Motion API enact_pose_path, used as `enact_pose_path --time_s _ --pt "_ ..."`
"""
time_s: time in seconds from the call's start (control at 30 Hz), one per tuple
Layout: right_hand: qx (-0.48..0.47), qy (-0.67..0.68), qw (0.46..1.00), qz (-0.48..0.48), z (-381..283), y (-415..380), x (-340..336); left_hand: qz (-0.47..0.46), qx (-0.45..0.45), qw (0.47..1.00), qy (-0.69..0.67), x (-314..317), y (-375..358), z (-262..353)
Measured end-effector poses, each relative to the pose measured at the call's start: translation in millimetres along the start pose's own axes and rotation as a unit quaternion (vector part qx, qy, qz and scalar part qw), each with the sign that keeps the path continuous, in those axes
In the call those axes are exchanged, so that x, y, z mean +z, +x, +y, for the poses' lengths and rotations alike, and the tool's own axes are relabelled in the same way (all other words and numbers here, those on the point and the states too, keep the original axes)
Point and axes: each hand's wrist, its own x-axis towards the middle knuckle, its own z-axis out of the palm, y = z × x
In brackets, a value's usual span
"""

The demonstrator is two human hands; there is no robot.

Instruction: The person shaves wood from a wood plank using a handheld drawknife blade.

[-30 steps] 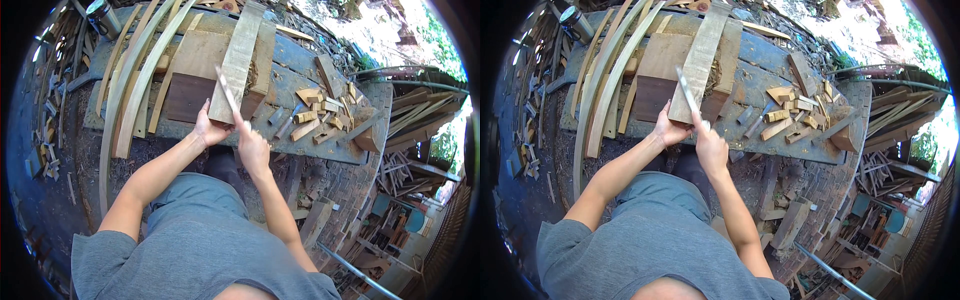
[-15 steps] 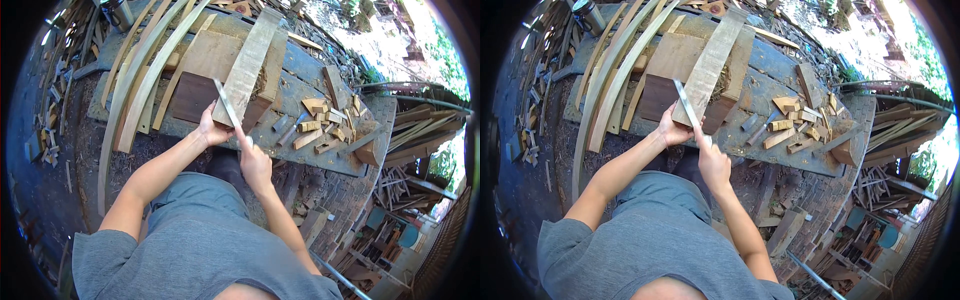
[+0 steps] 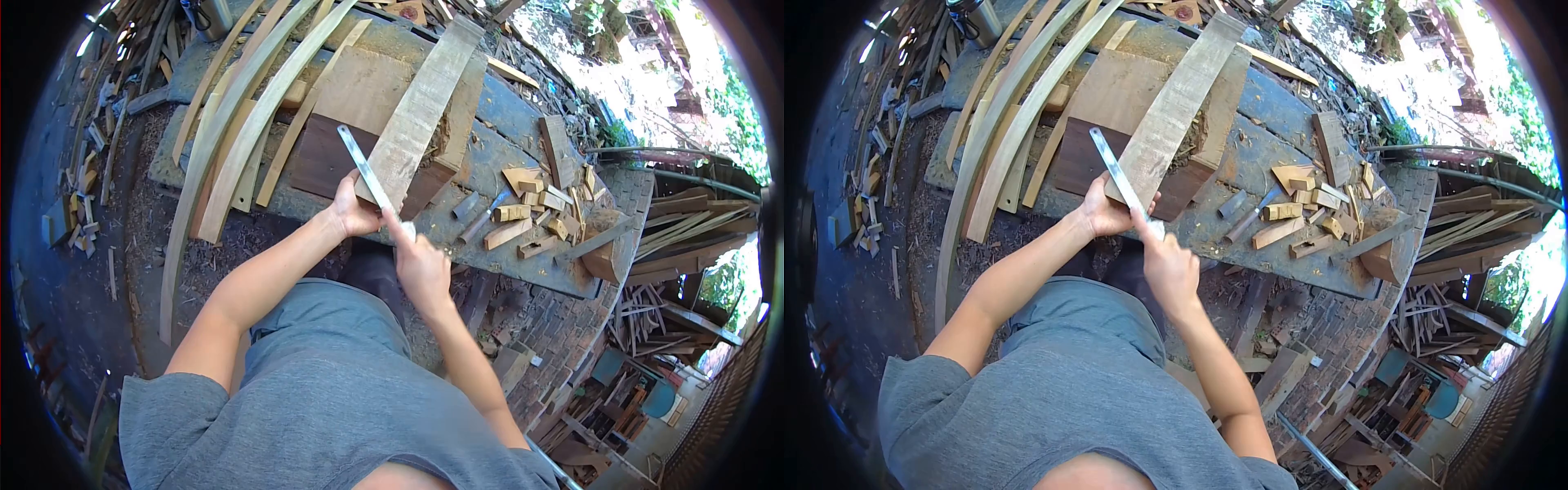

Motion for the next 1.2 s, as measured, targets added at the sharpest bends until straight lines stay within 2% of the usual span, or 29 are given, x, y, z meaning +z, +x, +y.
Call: enact_pose_path --time_s 0.03,0.1,0.2,0.23,0.37,0.43,0.5,0.57,0.67,0.77,0.83,0.9,0.93,0.97,1.07,1.2 --pt "-0.006 0.007 0.999 0.036 11 16 9 0.063 0.02 0.997 0.042 8 -3 -3" --pt "0.031 -0.022 0.997 0.071 27 65 12 0.045 -0.006 0.999 0.013 -4 2 1" --pt "0.046 -0.016 0.997 0.063 32 99 15 0.033 -0.009 0.999 0.024 2 -4 4" --pt "0.048 -0.017 0.996 0.066 28 91 10 0.032 -0.011 0.999 0.027 5 -6 3" --pt "0.012 -0.012 1.0 -0.025 -2 9 -10 0.063 0.012 0.997 0.044 6 -6 -1" --pt "0.019 -0.025 0.997 -0.064 -1 11 -13 0.033 0.003 0.999 0.021 8 -5 -1" --pt "-0.005 -0.029 1.0 0.008 24 45 -2 0.081 0.019 0.996 0.027 15 -9 -4" --pt "0.044 -0.05 0.996 0.054 44 102 12 0.033 -0.015 0.999 0.007 -1 0 2" --pt "0.05 -0.029 0.997 0.054 42 127 8 0.047 -0.007 0.998 0.032 8 -6 1" --pt "0.004 -0.017 1.0 0.022 23 68 -2 0.021 -0.006 0.999 0.026 5 -6 0" --pt "0.026 -0.024 0.998 -0.048 5 38 -15 0.055 0.019 0.998 0.034 13 -10 -4" --pt "-0.012 -0.032 0.999 -0.021 20 53 -14 0.087 0.023 0.995 0.053 14 -10 -4" --pt "0.003 -0.04 0.999 0.011 34 73 -2 0.025 -0.011 1.0 0.001 0 -4 1" --pt "0.018 -0.048 0.998 0.045 47 97 8 0.026 -0.017 1.0 0.005 -2 -3 -1" --pt "0.062 -0.005 0.997 0.035 52 147 0 0.018 0.006 0.999 0.033 3 -6 1" --pt "0.05 0.005 0.999 0.002 37 90 2 -0.038 -0.001 0.997 0.061 11 -16 6"
